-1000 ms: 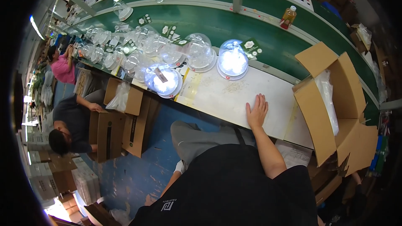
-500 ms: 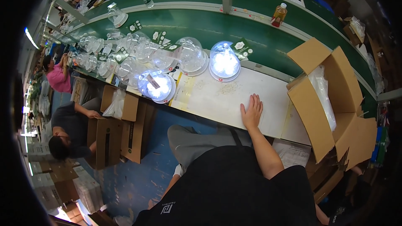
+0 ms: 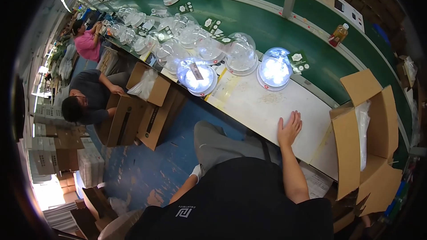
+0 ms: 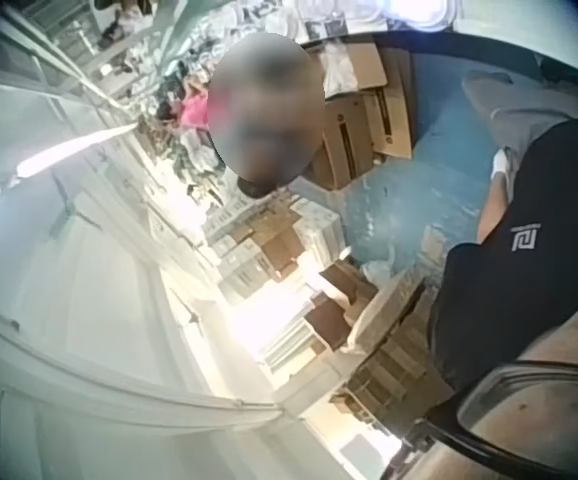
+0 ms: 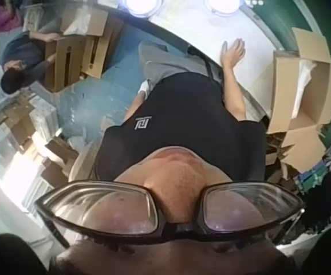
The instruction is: Test functionality of LED light fixtures and pack them into a cardboard box with protective plastic bags.
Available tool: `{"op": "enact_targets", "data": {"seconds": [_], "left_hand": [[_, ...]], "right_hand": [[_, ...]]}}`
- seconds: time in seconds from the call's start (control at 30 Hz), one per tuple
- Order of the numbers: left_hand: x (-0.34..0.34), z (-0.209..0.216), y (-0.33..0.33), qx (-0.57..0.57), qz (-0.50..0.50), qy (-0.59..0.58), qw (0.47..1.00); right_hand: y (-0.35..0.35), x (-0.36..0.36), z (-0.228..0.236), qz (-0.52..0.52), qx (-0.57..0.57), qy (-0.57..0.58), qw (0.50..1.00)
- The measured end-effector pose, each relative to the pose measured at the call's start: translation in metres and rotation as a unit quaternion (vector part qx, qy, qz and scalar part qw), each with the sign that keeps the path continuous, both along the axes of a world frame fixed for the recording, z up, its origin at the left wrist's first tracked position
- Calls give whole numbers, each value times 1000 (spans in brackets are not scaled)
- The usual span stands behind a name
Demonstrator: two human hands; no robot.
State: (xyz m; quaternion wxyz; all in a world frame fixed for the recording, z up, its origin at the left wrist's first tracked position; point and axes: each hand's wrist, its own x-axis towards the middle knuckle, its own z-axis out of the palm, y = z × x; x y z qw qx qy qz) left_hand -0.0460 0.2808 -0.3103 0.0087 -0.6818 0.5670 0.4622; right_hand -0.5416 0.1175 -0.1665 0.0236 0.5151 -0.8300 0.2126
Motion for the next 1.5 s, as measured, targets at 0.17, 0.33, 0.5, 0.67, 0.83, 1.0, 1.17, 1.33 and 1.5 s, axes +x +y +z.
{"op": "enact_targets", "data": {"seconds": [0.17, 0.33, 0.5, 0.67, 0.83, 1.0, 1.17, 1.33, 1.5], "left_hand": [[21, -5, -5, -38, -27, 14, 999], [-12, 30, -21, 133, 130, 17, 982], [4, 41, -23, 64, -11, -46, 997], [10, 65, -57, 93, 178, 55, 978], [-3, 105, -117, -118, 235, 25, 964], [-41, 150, -166, -174, 221, 69, 957], [-71, 153, -165, -184, -57, -26, 981], [-82, 137, -153, -192, -77, -96, 974], [-85, 137, -155, -183, -81, -117, 973]], "right_hand": [[-12, 9, 5, 9, -21, -17, 1000], [-4, 0, -6, -3, -19, -13, 1000], [-1, 5, -2, 10, -30, -5, 999], [-4, 6, 2, 8, -15, -12, 1000], [-5, 6, 1, 16, -26, -9, 1000], [3, 0, -5, 7, -25, 1, 1000], [5, 1, -8, 9, -20, -6, 1000], [1, 2, -13, 14, -28, 1, 1000], [1, 0, -11, 2, -13, -10, 1000]]}}
